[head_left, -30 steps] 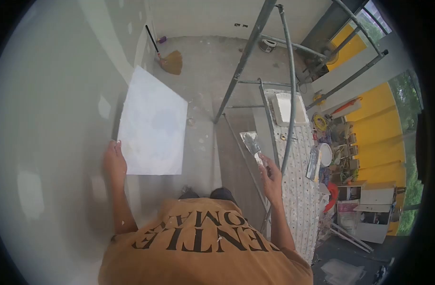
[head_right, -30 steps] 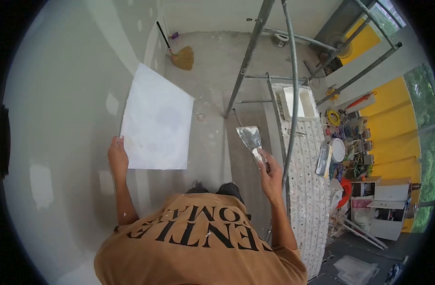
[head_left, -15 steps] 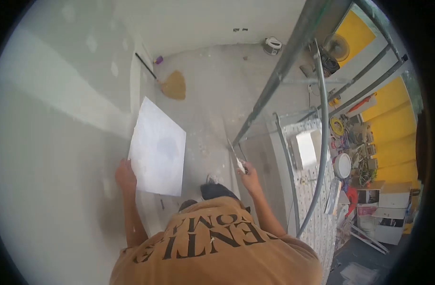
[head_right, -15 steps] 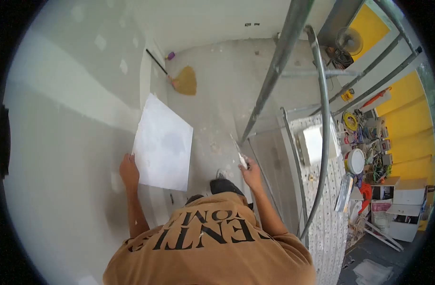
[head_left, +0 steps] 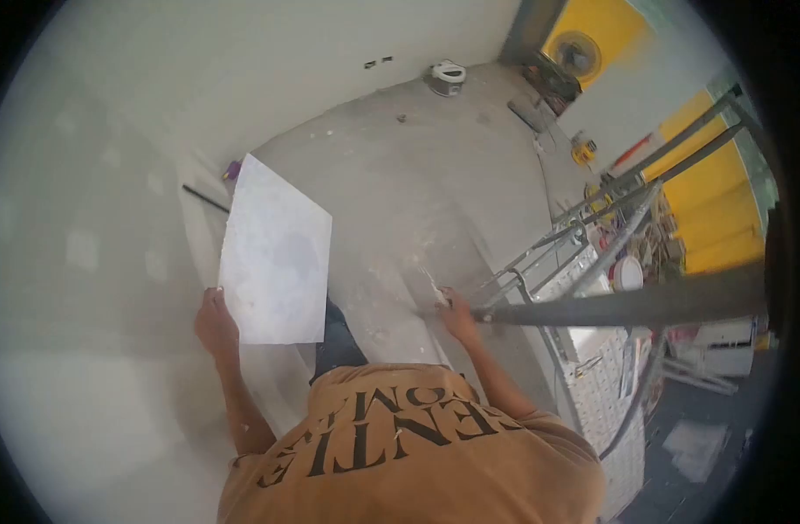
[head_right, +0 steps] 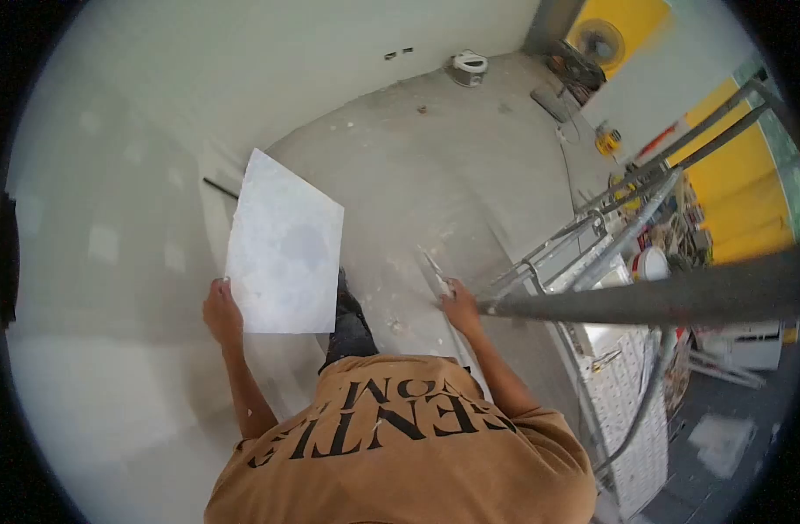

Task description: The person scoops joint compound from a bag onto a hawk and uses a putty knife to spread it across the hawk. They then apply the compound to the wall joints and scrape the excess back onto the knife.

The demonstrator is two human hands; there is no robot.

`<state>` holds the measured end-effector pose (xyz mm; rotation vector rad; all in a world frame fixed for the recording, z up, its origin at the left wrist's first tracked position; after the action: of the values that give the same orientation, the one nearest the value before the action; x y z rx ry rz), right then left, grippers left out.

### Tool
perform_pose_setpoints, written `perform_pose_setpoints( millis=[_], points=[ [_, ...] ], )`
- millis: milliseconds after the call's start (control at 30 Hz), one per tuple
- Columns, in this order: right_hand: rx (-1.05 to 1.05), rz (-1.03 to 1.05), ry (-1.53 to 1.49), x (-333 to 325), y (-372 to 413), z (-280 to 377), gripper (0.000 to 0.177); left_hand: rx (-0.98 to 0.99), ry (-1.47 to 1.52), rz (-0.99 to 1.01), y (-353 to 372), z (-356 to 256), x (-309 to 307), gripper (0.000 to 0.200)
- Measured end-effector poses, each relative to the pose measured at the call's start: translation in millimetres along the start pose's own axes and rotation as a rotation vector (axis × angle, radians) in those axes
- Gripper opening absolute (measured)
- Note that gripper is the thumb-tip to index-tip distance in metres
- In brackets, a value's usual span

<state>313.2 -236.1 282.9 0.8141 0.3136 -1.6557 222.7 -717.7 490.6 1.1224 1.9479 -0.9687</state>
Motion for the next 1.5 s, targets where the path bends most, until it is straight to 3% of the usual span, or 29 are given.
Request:
perform_pose_setpoints(
  millis=[100, 167, 233, 300, 367, 433, 500, 533, 567, 633, 667, 733, 767, 833, 900, 967, 1000, 1033, 1167, 1233, 1267, 1333, 1400, 1467, 1500],
  points=[
    [0.134, -0.065, 0.225, 27.8, -40.8, -19.5, 0.044, 0.073, 0.049, 0.103, -98.9, -1.9, 64.5, 0.028],
    [0.365, -0.099, 0.168, 76.3, -57.1, -87.7, 0.036, 0.202, 0.009, 0.195, -169.9, -20.5, 102.9, 0.028],
    [0.657, 0.082, 0.137, 115.0, -44.5, -135.2, 0.03, 0.319, -0.012, 0.236, -227.1, -62.4, 127.6, 0.027],
    [0.828, 0.039, -0.154, 145.4, -9.1, -141.5, 0.025, 0.375, -0.027, 0.305, -279.0, -101.6, 148.1, 0.028],
    [0.993, 0.13, -0.161, 171.7, 32.6, -132.3, 0.025, 0.545, -0.089, 0.374, -327.6, -142.9, 177.6, 0.03],
    [0.8, 0.146, -0.171, 214.2, 74.8, -130.6, 0.025, 0.652, -0.101, 0.443, -361.9, -186.9, 207.2, 0.031],
    [1.188, 0.085, -0.353, 245.0, 93.1, -101.3, 0.02, 0.756, -0.106, 0.498, -390.3, -237.4, 245.4, 0.032],
    [1.243, 0.078, -0.359, 277.2, 102.6, -106.7, 0.016, 0.817, -0.095, 0.535, -401.1, -262.8, 265.8, 0.032],
    [1.128, 0.121, -0.208, 330.6, 110.6, -127.8, 0.013, 0.878, -0.087, 0.569, -410.9, -289.0, 285.9, 0.032],
    [0.704, 0.288, 0.507, 429.2, 96.0, -136.3, 0.006, 0.987, -0.065, 0.588, -424.6, -331.1, 334.5, 0.032],
    [0.737, 0.256, 0.469, 450.0, 81.5, -127.2, 0.006, 1.035, -0.046, 0.603, -426.0, -351.5, 364.0, 0.031],
    [0.633, -0.057, 0.452, 444.8, 38.6, -76.6, 0.009, 1.132, -0.067, 0.64, -432.7, -391.7, 421.9, 0.03],
    [0.66, -0.083, 0.432, 457.5, -2.0, -94.4, 0.009, 1.161, -0.1, 0.678, -430.2, -408.5, 451.0, 0.029],
    [1.415, -0.339, -0.482, 522.5, -36.1, -79.4, 0.006, 1.218, -0.034, 0.783, -432.7, -430.8, 483.0, 0.027],
    [1.037, -0.229, 0.311, 481.8, -111.5, -48.9, 0.014, 1.297, -0.09, 0.766, -422.9, -476.1, 514.2, 0.028],
    [1.121, -0.06, 0.232, 512.8, -158.4, -78.7, 0.017, 1.387, -0.084, 0.799, -423.7, -515.4, 536.6, 0.029],
    [1.347, -0.405, -0.682, 459.9, -183.8, -44.4, 0.016, 1.447, -0.069, 0.81, -423.6, -538.1, 549.5, 0.03],
    [1.554, -1.036, -1.439, 383.0, -212.9, 12.4, 0.015, 1.479, -0.056, 0.826, -423.7, -558.9, 566.0, 0.03],
    [1.485, -1.221, -1.258, 295.2, -263.3, 46.1, 0.016, 1.646, 0.018, 0.861, -415.5, -627.2, 613.5, 0.033],
    [1.636, -1.139, -0.975, 277.0, -284.1, 50.0, 0.024, 1.726, 0.017, 0.912, -408.9, -662.2, 647.9, 0.034],
    [1.665, -1.176, -1.001, 280.4, -299.8, 45.8, 0.024, 1.769, 0.092, 0.869, -406.7, -675.5, 675.8, 0.033],
    [1.869, -1.166, -0.567, 295.1, -328.1, 41.8, 0.04, 1.876, 0.175, 0.872, -382.2, -702.3, 722.3, 0.032],
    [1.938, -1.148, -0.747, 298.3, -351.5, 34.6, 0.053, 1.867, 0.158, 1.0, -338.4, -712.6, 768.4, 0.028],
    [1.978, -1.206, -1.0, 263.9, -385.0, 43.1, 0.053, 1.95, 0.125, 1.067, -291.3, -714.1, 830.7, 0.028],
    [2.029, -1.271, -0.927, 283.4, -409.1, 27.3, 0.053, 1.939, 0.097, 1.073, -275.1, -712.2, 853.4, 0.028]
  ],
)
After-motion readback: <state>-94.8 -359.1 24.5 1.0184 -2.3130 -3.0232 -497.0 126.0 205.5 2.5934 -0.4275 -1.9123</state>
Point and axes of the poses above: each hand's wrist, its own y-axis away from the middle knuckle, its own x-axis out of the palm, z = x × y, the point moved 4 cm from there along -y, towards the middle knuckle, and after that the axes turned 8 degrees about y, right-handed, at the moved point
